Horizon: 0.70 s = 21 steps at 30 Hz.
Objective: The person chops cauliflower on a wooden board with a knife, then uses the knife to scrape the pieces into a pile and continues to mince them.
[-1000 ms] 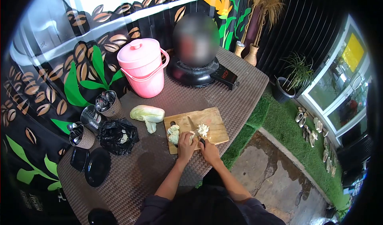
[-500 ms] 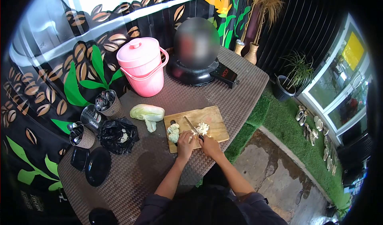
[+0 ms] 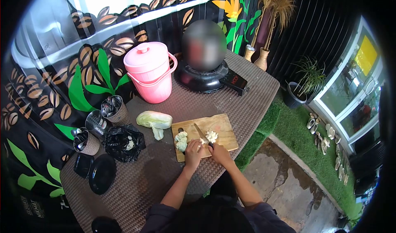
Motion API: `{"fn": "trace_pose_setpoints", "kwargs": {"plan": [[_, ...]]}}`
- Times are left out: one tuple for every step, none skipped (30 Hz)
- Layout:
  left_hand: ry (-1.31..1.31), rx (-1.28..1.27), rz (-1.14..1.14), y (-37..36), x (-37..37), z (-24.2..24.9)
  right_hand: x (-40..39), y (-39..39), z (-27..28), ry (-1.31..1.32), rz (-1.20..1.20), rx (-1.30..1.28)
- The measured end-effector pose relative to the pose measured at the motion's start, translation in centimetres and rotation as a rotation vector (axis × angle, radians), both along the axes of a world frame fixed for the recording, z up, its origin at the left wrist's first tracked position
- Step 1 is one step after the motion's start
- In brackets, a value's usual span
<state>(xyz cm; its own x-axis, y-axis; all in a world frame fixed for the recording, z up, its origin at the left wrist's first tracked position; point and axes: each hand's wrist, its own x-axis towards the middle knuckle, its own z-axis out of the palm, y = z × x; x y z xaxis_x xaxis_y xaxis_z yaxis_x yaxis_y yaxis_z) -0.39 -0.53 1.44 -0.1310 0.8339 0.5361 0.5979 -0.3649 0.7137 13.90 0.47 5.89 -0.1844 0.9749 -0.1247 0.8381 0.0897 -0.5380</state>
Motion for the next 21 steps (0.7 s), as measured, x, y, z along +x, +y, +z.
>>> {"fn": "trace_pose_setpoints", "kwargs": {"plan": [[0.001, 0.009, 0.002, 0.0, 0.0, -0.1, 0.0, -0.4, 0.2, -0.019, -0.004, -0.041], [-0.013, 0.003, 0.002, 0.1, 0.0, -0.2, 0.0, -0.8, 0.5, -0.039, -0.01, -0.08], [-0.03, -0.004, 0.0, 0.2, 0.1, -0.5, -0.6, -1.5, 0.6, -0.092, -0.037, -0.092], [-0.032, 0.005, 0.0, 0.2, 0.1, -0.7, -1.2, -1.8, 0.1, -0.094, -0.038, -0.083], [-0.031, 0.0, -0.005, 0.2, 0.1, -0.9, -1.8, -1.8, -0.5, -0.088, -0.091, -0.071], [-0.03, -0.006, -0.009, 0.2, 0.0, -0.8, -2.1, -1.6, -0.9, -0.081, -0.145, -0.06], [-0.015, -0.008, -0.021, 0.2, -0.2, -0.7, -2.1, -1.1, -1.2, -0.081, -0.129, -0.041], [-0.016, -0.003, -0.022, 0.2, -0.1, -0.6, -1.7, -0.6, -1.4, -0.083, -0.13, -0.036], [-0.005, -0.01, -0.007, 0.0, -0.1, -0.5, -1.1, 0.0, -1.4, -0.028, -0.077, -0.028], [0.008, -0.018, 0.008, 0.0, -0.1, -0.3, -0.6, 0.4, -1.4, 0.028, -0.023, -0.02], [0.008, -0.014, 0.009, 0.0, -0.2, 0.0, 0.1, 0.7, -1.4, 0.028, -0.022, -0.016], [-0.004, -0.006, -0.006, 0.1, -0.2, 0.0, 0.5, 0.9, -0.8, 0.015, 0.004, -0.063], [-0.017, -0.001, -0.02, 0.0, -0.3, -0.1, 0.7, 0.7, -0.5, 0.002, 0.03, -0.113], [-0.02, -0.008, -0.016, -0.4, -0.3, -0.3, 0.4, -0.4, -0.5, -0.002, 0.034, -0.12], [-0.011, -0.014, -0.014, -0.2, -0.3, -0.4, -0.4, -1.6, -0.5, -0.041, -0.031, -0.068], [-0.002, -0.019, -0.014, 0.0, -0.3, -0.5, -1.1, -2.3, -0.5, -0.08, -0.097, -0.015], [-0.004, -0.02, -0.015, 0.1, -0.3, -0.7, -1.7, -2.3, -0.5, -0.068, -0.13, -0.043], [-0.012, -0.014, -0.009, 0.2, -0.3, -0.8, -1.7, -2.1, -0.7, -0.07, -0.131, -0.045], [-0.019, -0.008, -0.004, 0.1, -0.3, -0.9, -1.8, -1.8, -0.9, -0.091, -0.122, -0.035], [-0.017, -0.011, -0.006, 0.1, -0.3, -1.0, -1.8, -1.6, -1.1, -0.11, -0.114, -0.026], [-0.046, -0.053, -0.002, 0.0, -0.3, -0.9, -1.5, -1.3, -0.8, -0.099, -0.096, -0.053]]}}
